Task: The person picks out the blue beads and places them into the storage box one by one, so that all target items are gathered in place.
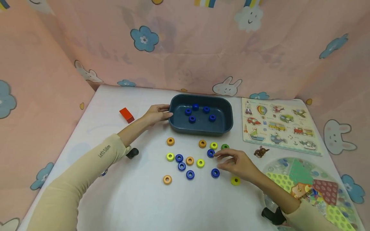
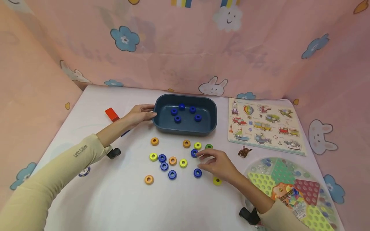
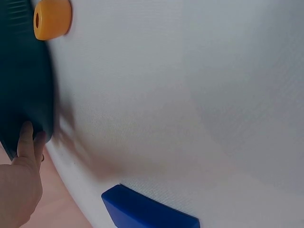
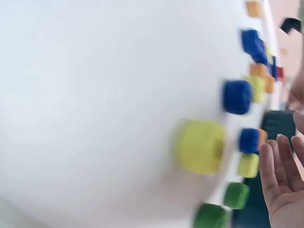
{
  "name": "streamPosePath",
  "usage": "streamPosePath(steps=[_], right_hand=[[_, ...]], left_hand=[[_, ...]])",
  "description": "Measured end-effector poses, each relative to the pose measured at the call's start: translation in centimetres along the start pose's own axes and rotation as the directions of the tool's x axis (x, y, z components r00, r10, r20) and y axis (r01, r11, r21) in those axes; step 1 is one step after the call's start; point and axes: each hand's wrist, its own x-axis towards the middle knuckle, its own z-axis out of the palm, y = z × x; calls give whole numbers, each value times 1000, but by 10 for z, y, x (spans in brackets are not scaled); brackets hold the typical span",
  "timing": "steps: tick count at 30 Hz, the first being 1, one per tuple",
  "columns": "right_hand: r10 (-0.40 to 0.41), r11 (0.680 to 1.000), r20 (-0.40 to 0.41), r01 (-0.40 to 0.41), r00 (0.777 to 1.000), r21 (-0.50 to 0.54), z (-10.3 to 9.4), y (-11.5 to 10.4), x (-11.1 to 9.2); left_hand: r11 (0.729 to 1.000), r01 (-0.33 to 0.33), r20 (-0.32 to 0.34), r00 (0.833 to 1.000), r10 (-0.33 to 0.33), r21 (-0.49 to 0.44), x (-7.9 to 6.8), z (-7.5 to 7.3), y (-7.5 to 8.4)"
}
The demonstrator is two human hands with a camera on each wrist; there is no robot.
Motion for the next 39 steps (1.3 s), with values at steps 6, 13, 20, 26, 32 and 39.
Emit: streamPosePath(steps=[6,13,20,26,32,39], right_hand=[[-19,993,54,25,998,-117,18,18,-16],[-33,987,23,36,999,-158,24,21,-18],[-6,988,16,9,1000,-151,21,20,-17],[-7,996,-5,6,1000,-90,6,4,-7],[-113,992,-90,106,990,-72,-18,-20,22],[-183,974,-197,151,963,-168,-41,-42,78]], left_hand=[[1000,-20,1,1000,20,-7,2,1,-1],[1000,-7,20,1000,7,-16,-3,1,3],[1000,-8,12,1000,8,-17,1,0,-1],[1000,-18,8,1000,18,-11,2,0,-1],[1000,-14,7,1000,14,-6,1,0,0],[1000,-8,-1,1000,8,6,0,0,1]])
